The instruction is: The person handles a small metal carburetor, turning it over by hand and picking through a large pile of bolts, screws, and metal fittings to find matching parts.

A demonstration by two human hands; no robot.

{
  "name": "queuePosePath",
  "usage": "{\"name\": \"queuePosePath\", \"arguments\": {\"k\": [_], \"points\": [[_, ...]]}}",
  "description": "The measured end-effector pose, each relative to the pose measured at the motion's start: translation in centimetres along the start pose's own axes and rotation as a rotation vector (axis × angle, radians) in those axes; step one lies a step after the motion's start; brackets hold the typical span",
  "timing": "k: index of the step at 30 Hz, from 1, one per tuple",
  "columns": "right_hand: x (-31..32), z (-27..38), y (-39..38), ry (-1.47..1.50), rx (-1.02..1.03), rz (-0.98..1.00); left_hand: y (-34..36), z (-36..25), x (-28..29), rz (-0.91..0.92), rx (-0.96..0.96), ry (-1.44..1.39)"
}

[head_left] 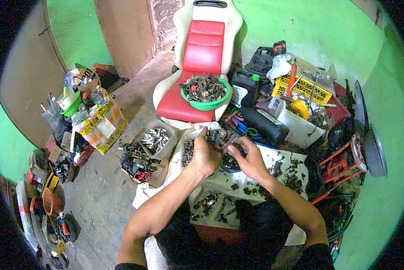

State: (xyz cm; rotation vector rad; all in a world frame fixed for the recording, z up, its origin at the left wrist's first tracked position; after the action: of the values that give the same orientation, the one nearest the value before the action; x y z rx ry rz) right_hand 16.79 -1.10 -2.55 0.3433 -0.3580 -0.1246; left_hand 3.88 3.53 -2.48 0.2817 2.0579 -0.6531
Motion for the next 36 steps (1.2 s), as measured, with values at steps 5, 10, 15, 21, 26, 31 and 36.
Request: {"name": "queuePosePath", "arguments": {"k": [5, 10, 15, 21, 26, 31, 36], "points": [[0.2, 1.5, 0.0, -0.201, -0.01, -0.077, -0.7, 0.6, -1.9, 0.068, 0.023, 0.15], [0.6, 1.9, 0.0, -0.266, -0.083, -0.092, -0.3, 1.2, -2.0, 0.078, -0.067, 0.287], [0.4, 0.7, 0.0, -0.111, 0.076, -0.105, -0.1, 0.9, -1.2, 0.024, 0.021, 0.176], [0.0, -1.1, -0.3, 0.843, -0.497, 0.132, -0.4, -0.4, -1.3, 0.006, -0.08, -0.033], [-0.4, -0.3, -0.1, 1.011, -0.667, 0.086, -1.1, -1.1, -1.5, 0.109, -0.051, 0.033], [0.1, -1.0, -0.3, 0.743, -0.619, 0.059, -0.6, -0.8, -1.0, 0.141, -0.055, -0.035], [-0.1, -0.7, 0.1, 0.218, -0.142, 0.005, 0.8, -0.2, 0.4, 0.096, -0.01, 0.072]]}}
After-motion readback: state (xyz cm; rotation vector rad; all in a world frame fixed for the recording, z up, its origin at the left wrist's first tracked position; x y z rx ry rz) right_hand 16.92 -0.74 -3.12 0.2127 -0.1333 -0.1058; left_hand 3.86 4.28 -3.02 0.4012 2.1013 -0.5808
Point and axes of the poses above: each hand's wrist, its own y-axis towards the middle knuckle, its own x-axis out of the back of the hand, z = x × y, the point moved 3 cm from there along y, towards the middle knuckle, and after that the axes turned 3 degrees about -z, right-handed, at the moved point
